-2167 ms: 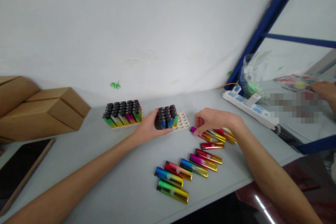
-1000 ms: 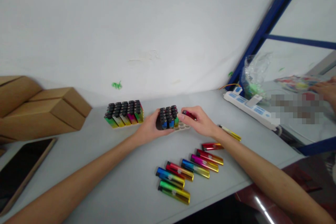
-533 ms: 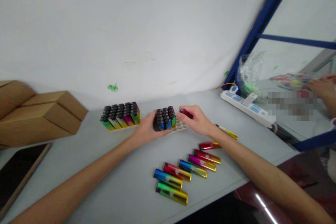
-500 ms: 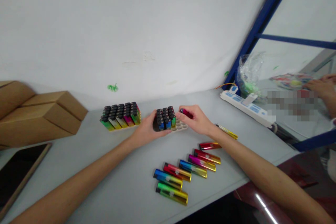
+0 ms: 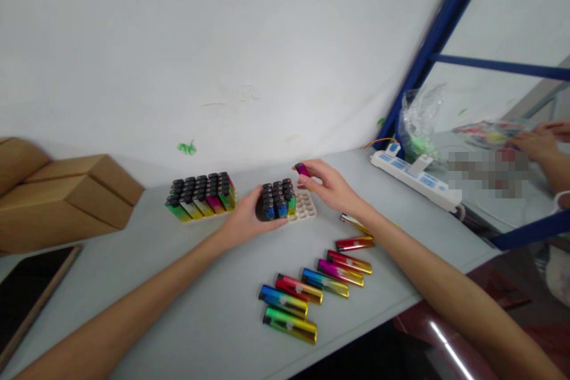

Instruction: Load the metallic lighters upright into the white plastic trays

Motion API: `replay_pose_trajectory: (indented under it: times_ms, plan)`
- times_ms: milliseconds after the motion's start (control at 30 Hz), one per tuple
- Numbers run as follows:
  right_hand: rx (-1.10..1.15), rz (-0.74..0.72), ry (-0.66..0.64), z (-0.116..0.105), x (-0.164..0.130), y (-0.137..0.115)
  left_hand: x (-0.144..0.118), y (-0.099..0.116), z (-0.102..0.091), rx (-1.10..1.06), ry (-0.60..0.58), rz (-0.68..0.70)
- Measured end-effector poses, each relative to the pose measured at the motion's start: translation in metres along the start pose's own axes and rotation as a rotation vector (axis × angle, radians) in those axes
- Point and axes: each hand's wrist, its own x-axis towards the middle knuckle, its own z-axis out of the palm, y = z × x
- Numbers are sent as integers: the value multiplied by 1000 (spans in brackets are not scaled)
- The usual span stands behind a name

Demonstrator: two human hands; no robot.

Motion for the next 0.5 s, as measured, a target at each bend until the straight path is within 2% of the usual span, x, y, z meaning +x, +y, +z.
replay_pose_trajectory:
  times_ms: [133, 267, 500]
  plan:
    - [62, 54, 19, 3, 1, 1, 0, -2, -2, -18, -14, 7]
    - [-1, 103, -53, 2, 1, 0, 1, -3, -3, -37, -32, 16]
    - [-82, 82, -105, -1, 1, 3, 0, -2, -2, -27, -29, -3]
